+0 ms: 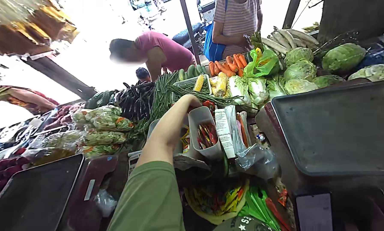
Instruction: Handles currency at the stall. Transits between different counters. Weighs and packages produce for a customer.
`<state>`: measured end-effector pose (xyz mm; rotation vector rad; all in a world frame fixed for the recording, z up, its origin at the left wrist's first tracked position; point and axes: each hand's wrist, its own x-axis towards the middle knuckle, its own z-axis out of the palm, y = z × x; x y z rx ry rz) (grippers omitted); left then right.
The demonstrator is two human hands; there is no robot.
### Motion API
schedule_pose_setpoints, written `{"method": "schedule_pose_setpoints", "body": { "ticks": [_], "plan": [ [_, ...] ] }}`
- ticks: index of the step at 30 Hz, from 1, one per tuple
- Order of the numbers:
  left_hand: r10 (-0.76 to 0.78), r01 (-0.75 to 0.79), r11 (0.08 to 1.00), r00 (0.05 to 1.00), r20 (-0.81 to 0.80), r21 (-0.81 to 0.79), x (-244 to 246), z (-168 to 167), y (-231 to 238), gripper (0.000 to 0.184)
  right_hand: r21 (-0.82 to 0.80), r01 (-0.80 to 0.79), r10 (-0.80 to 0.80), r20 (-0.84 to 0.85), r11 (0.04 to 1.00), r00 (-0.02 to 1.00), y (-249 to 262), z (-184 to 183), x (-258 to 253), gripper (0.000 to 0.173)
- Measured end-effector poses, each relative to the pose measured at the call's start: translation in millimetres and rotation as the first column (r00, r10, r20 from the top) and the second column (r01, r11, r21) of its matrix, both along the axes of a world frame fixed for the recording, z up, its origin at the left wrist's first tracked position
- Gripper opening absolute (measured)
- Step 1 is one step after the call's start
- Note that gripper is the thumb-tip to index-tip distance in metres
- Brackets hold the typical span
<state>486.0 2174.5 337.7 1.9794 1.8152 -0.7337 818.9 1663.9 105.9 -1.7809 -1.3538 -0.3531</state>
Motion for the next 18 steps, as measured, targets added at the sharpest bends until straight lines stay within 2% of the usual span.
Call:
{"method": "schedule_pose_setpoints", "body": {
  "ticks": [2,4,6,8,10,12,13,16,18],
  "plan": [
    [0.038,-0.040,0.999,0.994,0.100,0.015,-7.7,11.9,2.8,0.063,-0.007,-0.006,0.006,0.005,1.000,1.000,5.5,17.2,-6.0,0.064],
    [0.130,-0.161,0.984,0.938,0.321,0.071,-18.5,26.3,3.6,0.069,-0.013,0.001,-0.001,-0.005,1.000,1.000,6.8,20.8,-7.8,0.065],
    [0.209,-0.315,0.944,0.796,0.568,0.094,-19.0,45.4,-4.9,0.071,-0.016,0.011,-0.011,-0.015,1.000,1.000,6.2,22.2,-9.1,0.064],
    [0.171,-0.348,0.931,0.676,0.717,0.106,-8.8,71.4,-25.2,0.068,0.010,-0.001,0.001,0.012,1.000,1.000,5.8,18.0,-5.9,0.063],
    [0.028,-0.250,0.954,0.629,0.777,0.168,10.9,96.3,-58.6,0.058,0.053,-0.031,0.024,0.124,0.998,0.992,7.7,17.4,-2.7,0.070],
    [-0.177,-0.094,0.953,0.602,0.779,0.289,36.3,113.2,-103.9,0.046,-0.059,0.003,0.002,0.084,0.998,0.996,6.9,47.5,-17.9,0.072],
    [-0.305,0.008,0.930,0.578,0.757,0.368,50.0,117.1,-128.0,0.044,-0.052,0.008,-0.006,0.050,0.999,0.999,8.3,52.7,-21.4,0.070],
    [-0.668,0.306,0.742,0.414,0.619,0.596,93.4,107.0,-194.0,0.046,0.009,0.012,-0.012,0.033,1.000,0.999,10.9,50.3,-20.8,0.068],
    [-0.771,0.416,0.636,0.306,0.559,0.649,122.8,86.0,-227.4,0.049,-0.003,0.000,0.000,0.018,1.000,1.000,9.4,52.7,-20.6,0.064]
  ]
}}
